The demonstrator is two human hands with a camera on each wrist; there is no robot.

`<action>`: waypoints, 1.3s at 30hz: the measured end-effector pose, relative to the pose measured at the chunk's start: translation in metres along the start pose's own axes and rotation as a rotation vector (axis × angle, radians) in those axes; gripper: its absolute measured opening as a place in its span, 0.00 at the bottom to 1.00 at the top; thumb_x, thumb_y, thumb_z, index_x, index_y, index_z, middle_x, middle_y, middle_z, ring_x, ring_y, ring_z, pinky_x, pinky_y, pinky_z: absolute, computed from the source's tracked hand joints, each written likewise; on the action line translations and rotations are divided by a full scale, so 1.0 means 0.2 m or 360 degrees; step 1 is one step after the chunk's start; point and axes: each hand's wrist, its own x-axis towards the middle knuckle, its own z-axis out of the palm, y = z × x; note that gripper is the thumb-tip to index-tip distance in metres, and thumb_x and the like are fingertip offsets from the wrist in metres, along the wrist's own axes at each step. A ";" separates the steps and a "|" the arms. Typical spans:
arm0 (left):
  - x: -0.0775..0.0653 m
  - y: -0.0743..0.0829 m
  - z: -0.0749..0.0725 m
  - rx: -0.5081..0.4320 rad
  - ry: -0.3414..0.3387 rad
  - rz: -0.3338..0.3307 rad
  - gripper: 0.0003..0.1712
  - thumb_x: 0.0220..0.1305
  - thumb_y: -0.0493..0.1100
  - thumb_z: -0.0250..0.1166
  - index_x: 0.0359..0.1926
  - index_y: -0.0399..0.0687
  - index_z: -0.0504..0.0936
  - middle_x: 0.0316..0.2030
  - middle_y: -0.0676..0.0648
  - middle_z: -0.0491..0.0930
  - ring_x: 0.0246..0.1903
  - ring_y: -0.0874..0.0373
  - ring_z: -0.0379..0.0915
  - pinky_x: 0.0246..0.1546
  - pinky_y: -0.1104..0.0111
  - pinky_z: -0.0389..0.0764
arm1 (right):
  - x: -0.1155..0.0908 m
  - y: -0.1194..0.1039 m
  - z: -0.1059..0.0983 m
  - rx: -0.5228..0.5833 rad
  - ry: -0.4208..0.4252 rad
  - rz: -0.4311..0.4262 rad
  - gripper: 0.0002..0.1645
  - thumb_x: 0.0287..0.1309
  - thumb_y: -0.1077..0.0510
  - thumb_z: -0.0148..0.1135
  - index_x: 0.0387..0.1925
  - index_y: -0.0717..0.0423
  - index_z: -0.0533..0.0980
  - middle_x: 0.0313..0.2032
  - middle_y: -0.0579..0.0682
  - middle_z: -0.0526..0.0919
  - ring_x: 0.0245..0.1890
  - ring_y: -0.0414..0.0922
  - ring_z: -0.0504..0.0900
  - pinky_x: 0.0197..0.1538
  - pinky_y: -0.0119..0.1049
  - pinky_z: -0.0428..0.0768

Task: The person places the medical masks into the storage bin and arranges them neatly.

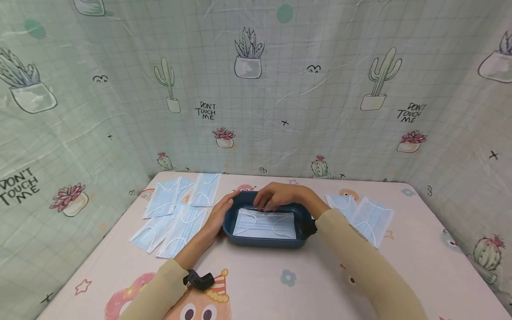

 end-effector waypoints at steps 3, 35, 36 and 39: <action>0.00 0.01 0.00 -0.0001 0.0005 -0.0002 0.25 0.83 0.47 0.45 0.75 0.53 0.70 0.76 0.47 0.67 0.80 0.45 0.52 0.81 0.43 0.49 | -0.04 -0.01 -0.01 -0.0004 0.0058 -0.0026 0.27 0.63 0.71 0.56 0.64 0.73 0.72 0.60 0.72 0.80 0.61 0.65 0.80 0.59 0.41 0.84; -0.01 0.02 0.01 -0.0011 0.0024 0.0039 0.26 0.83 0.46 0.46 0.75 0.50 0.70 0.76 0.45 0.67 0.80 0.45 0.52 0.81 0.45 0.48 | -0.63 0.07 0.04 -0.0092 0.0794 -0.0175 0.19 0.72 0.61 0.60 0.61 0.58 0.78 0.56 0.66 0.84 0.51 0.52 0.88 0.53 0.33 0.86; -0.01 0.02 0.01 -0.0014 0.0024 0.0040 0.25 0.83 0.46 0.46 0.75 0.50 0.70 0.76 0.45 0.67 0.80 0.45 0.52 0.81 0.45 0.49 | -0.66 0.08 0.04 -0.0093 0.0816 -0.0187 0.19 0.72 0.62 0.59 0.61 0.59 0.78 0.56 0.65 0.84 0.51 0.51 0.88 0.52 0.33 0.86; -0.01 0.01 0.01 -0.0008 0.0024 0.0051 0.25 0.83 0.45 0.46 0.75 0.50 0.70 0.76 0.45 0.68 0.80 0.45 0.52 0.81 0.45 0.49 | -0.72 0.11 0.06 -0.0070 0.0878 -0.0193 0.19 0.72 0.64 0.57 0.61 0.61 0.77 0.56 0.64 0.84 0.50 0.48 0.88 0.50 0.34 0.87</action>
